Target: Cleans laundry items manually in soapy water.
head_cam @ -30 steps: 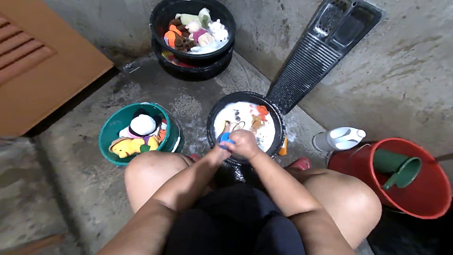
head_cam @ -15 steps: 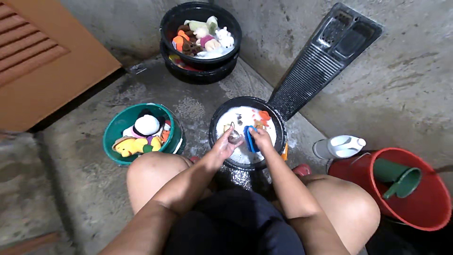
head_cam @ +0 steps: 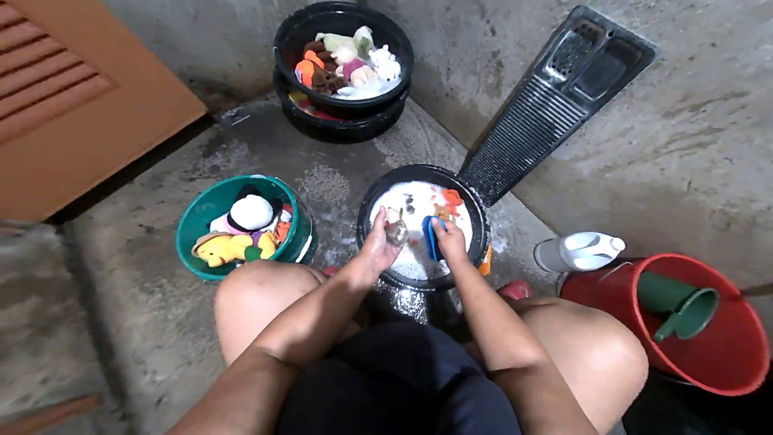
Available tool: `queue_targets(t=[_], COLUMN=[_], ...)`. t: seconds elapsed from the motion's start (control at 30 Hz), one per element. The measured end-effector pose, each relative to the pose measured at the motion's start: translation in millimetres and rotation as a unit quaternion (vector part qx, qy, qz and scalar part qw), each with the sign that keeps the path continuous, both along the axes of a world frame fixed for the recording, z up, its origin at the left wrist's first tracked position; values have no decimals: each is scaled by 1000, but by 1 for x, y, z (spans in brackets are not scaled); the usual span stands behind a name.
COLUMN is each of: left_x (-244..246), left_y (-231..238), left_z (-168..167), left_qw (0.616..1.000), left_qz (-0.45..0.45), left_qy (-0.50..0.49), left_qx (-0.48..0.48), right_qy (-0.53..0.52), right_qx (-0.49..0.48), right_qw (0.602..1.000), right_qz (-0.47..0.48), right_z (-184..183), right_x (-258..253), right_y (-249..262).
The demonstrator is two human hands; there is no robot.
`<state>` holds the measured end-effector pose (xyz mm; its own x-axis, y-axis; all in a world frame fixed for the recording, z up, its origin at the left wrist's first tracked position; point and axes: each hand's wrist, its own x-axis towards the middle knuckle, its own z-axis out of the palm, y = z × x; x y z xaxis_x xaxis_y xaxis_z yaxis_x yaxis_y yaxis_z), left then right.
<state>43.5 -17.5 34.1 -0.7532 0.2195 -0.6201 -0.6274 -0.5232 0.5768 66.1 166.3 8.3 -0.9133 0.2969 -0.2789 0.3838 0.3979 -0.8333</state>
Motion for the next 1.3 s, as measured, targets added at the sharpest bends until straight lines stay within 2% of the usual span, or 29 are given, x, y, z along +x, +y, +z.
queue_targets(t=[0.07,0.13,0.23,0.3,0.37,0.4,0.43,0.5,0.57,0.63,0.7,0.8,0.87,0.97,1.03,1.07,1.1,1.2,1.23,1.27,1.3], left_x=[-1,-1,3,14,17,15,12,8,6,3,1,-1,0,12,27,27,23,9,7,6,6], left_y=[-1,-1,0,0,-1,2,5,8,7,6,4,5,9,14,6,4,7,11,10,8,6], left_z=[-2,-1,-3,-12,-20,-20,-18,-13,-11,-8,-5,-4,-6,-6,-2,-1,-3,-3,0,3,5], left_qw=[1000,999,1000,999,997,997,996,993,992,995,995,995,995,998,997,997,998,999,999,999,999], left_qz=[7,-1,-10,-12,-29,-35,-39,-43,-33,-11,-4,-11,-22,-12,-12,-6,-4,-9,3,12,14], left_qy=[16,24,29,48,69,74,75,83,94,96,95,73,73,40,24,4,-13,-36,-39,-40,-38], left_qx=[20,24,4,18,23,-3,-37,-73,-75,-39,17,67,64,41,69,74,58,5,-3,-2,7], right_qy=[34,92,246,311,368,366,328,164,33,18,51,77,93,186,265,314,311,89,47,51,97], right_qx=[-57,-45,62,117,173,184,197,205,147,28,-84,-131,-86,19,130,167,185,200,197,184,161], right_qw=[997,994,964,921,873,872,887,942,981,999,992,983,988,979,930,899,893,951,962,971,974], right_qz=[-49,-42,76,204,268,267,256,209,120,4,-74,-106,-84,75,219,254,268,216,182,147,125], right_z=[11,28,50,57,43,34,27,18,7,3,5,22,51,75,67,56,46,32,30,32,37], right_x=[-5,-5,2,11,12,12,11,7,2,-1,-2,-3,0,7,10,9,8,2,0,0,3], right_y=[-4,-8,-29,-49,-52,-45,-32,-1,24,30,25,13,-4,-41,-54,-52,-44,-3,5,5,-4])
